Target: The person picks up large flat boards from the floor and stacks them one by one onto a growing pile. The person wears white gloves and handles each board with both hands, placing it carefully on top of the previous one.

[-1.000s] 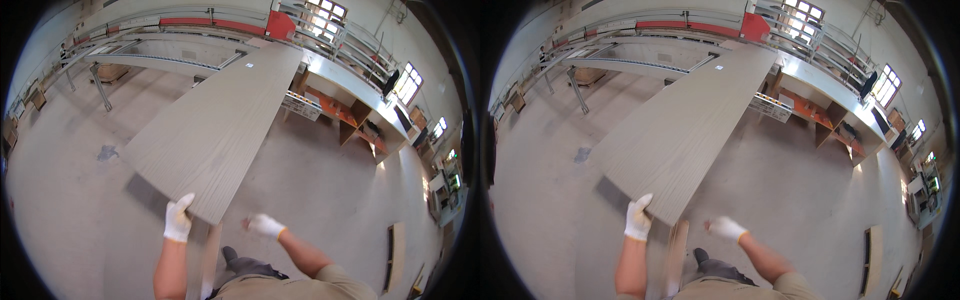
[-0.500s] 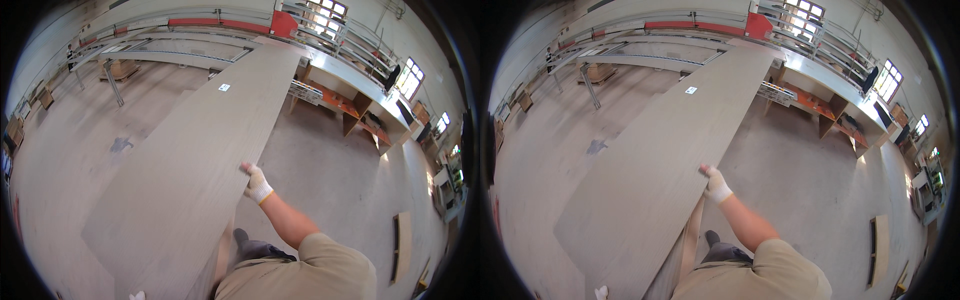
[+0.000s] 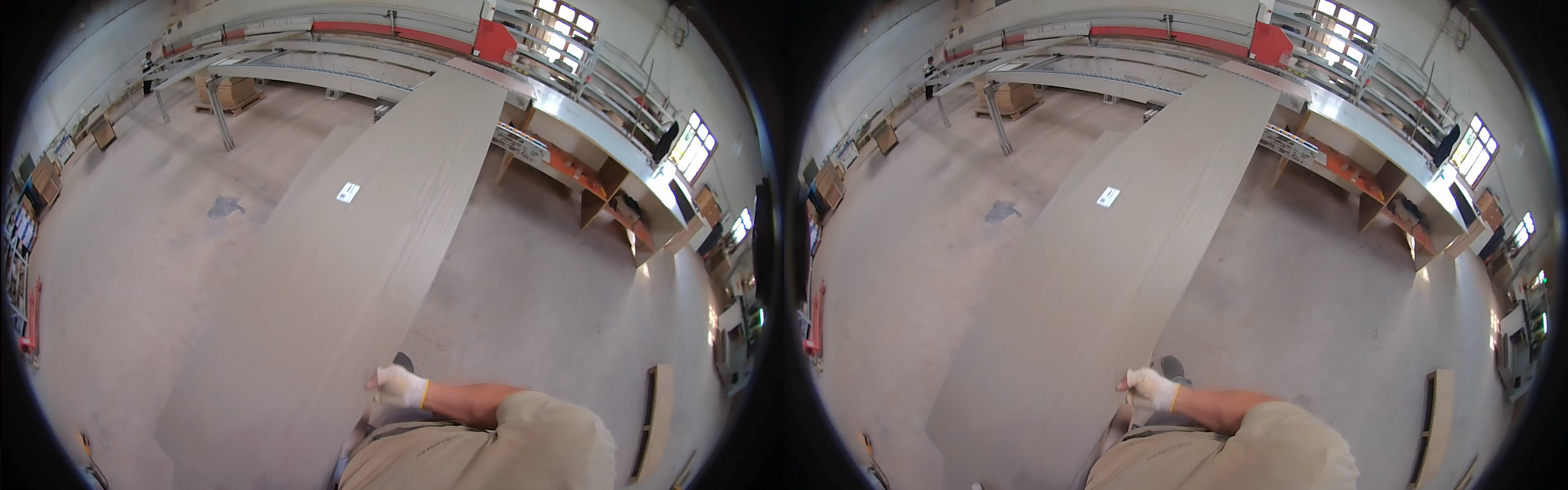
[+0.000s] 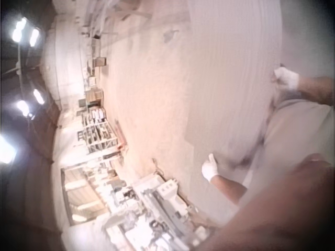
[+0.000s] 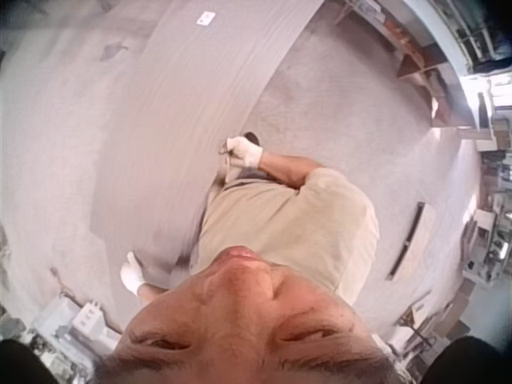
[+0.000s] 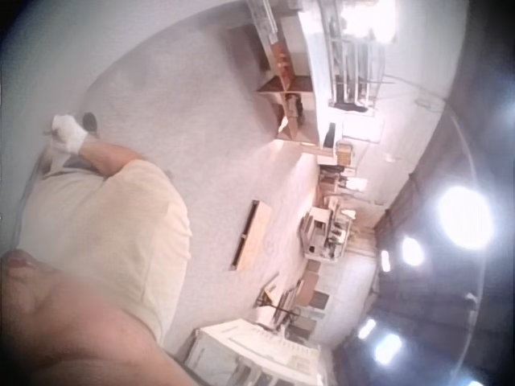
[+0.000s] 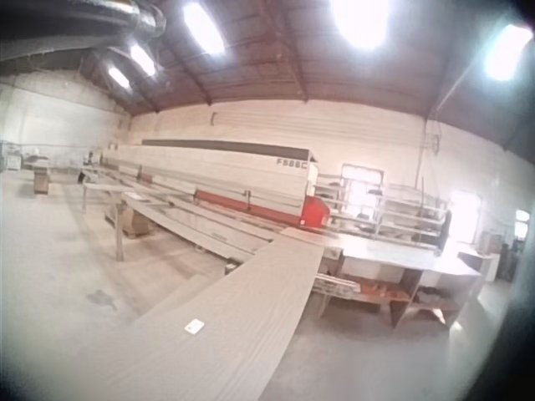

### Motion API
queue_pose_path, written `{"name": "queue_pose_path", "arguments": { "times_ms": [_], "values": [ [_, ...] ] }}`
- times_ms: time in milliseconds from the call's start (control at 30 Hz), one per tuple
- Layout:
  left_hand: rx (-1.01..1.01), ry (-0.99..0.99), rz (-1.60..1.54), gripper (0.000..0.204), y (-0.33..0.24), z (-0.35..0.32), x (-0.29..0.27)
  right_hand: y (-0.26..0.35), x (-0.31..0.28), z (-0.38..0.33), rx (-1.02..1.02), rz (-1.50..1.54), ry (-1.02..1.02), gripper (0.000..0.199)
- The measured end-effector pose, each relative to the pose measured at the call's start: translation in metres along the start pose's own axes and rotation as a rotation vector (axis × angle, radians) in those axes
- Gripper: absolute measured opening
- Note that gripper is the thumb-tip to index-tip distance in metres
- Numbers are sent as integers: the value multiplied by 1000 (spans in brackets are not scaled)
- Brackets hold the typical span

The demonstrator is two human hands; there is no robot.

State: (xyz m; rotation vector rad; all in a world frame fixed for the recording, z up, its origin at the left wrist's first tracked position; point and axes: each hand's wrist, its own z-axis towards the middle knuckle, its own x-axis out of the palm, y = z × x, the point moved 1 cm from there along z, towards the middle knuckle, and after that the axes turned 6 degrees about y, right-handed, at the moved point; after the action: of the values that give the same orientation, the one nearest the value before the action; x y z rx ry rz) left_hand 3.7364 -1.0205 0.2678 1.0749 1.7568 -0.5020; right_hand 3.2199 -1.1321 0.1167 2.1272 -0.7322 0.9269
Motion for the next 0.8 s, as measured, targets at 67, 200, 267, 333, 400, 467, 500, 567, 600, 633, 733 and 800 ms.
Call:
{"name": "queue_pose_path", "arguments": {
  "times_ms": [67, 200, 267, 333, 400, 467, 500, 567, 600, 633, 733, 800],
  "values": [
    [127, -165, -76, 77, -25, -5, -28, -24, 10, -13, 156, 167, 145, 5],
    [288, -86, -224, 40, -106, 46, -61, -66, -2, -12, 248, -242, 92, 14],
    [549, -258, -248, 43, -182, 61, -78, -76, -18, -9, 334, -414, 51, 23],
    [718, -404, -296, 41, -229, 94, -78, -54, -4, -15, 430, -753, 106, 29],
    [753, -431, -290, 44, -286, 115, -83, -29, 6, -27, 414, -829, 174, 34],
    [760, -425, -266, 51, -341, 131, -91, -18, -60, -3, 268, -677, 117, 35],
    [761, -441, -256, 53, -366, 137, -96, -12, -100, 6, 196, -603, 92, 36],
    [736, -443, -228, 54, -403, 151, -100, 65, -113, -5, 14, -353, 63, 36],
    [723, -434, -216, 55, -418, 155, -103, 112, -104, -13, -120, -240, -49, 39],
    [724, -414, -201, 56, -435, 157, -106, 157, -98, -21, -257, -164, -131, 43],
    [640, -199, -139, 64, -490, 157, -122, 282, -92, -26, -586, -90, -164, 50],
    [566, -132, -137, 69, -517, 160, -126, 358, -123, -15, -685, -37, -222, 51]
  ]
}}
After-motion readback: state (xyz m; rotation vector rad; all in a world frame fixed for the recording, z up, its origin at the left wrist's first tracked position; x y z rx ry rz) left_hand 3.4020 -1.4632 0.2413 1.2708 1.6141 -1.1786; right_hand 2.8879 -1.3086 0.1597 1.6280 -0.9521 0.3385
